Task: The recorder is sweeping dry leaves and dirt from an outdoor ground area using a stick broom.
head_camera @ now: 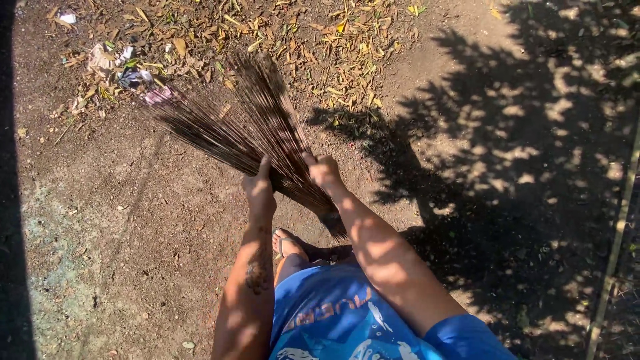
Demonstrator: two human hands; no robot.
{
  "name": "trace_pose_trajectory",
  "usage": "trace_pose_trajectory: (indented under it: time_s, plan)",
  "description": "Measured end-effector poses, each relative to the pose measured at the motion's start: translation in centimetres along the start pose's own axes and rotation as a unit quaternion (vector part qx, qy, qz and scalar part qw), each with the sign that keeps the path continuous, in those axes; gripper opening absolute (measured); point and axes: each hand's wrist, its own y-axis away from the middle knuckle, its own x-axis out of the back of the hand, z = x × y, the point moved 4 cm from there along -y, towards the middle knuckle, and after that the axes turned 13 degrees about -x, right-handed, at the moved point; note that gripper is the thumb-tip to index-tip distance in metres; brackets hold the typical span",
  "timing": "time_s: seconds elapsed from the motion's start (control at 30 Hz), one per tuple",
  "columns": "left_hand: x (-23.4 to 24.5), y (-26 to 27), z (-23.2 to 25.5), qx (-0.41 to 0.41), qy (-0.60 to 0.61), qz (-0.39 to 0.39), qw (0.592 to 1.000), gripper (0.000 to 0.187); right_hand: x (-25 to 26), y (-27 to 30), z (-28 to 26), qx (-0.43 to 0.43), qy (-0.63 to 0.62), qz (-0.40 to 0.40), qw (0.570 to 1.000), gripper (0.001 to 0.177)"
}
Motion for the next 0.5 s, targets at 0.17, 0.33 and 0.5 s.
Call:
trace_pose_trajectory:
  time_s: [0.17,0.33,0.5]
  plan:
    - [-1.2,-2.4,8.7,-0.057,0.094,0.157,0.982,0.077,5.7,-3.5,4.0,0.130,0.087,0.029,0.987,0.065]
    - [-7.8,-4.4,12.7,-0.189,-0.022,0.239,0.952,0.062,9.3,-9.8,9.9,0.261,-0.001,0.028,0.965,0.054]
    - [-16.1,-7.8,10.3,0.266,0.407,0.233,0.842,0.061,15.0,-11.3,7.0,0.242,-0.109,-0.011,0.964,0.032]
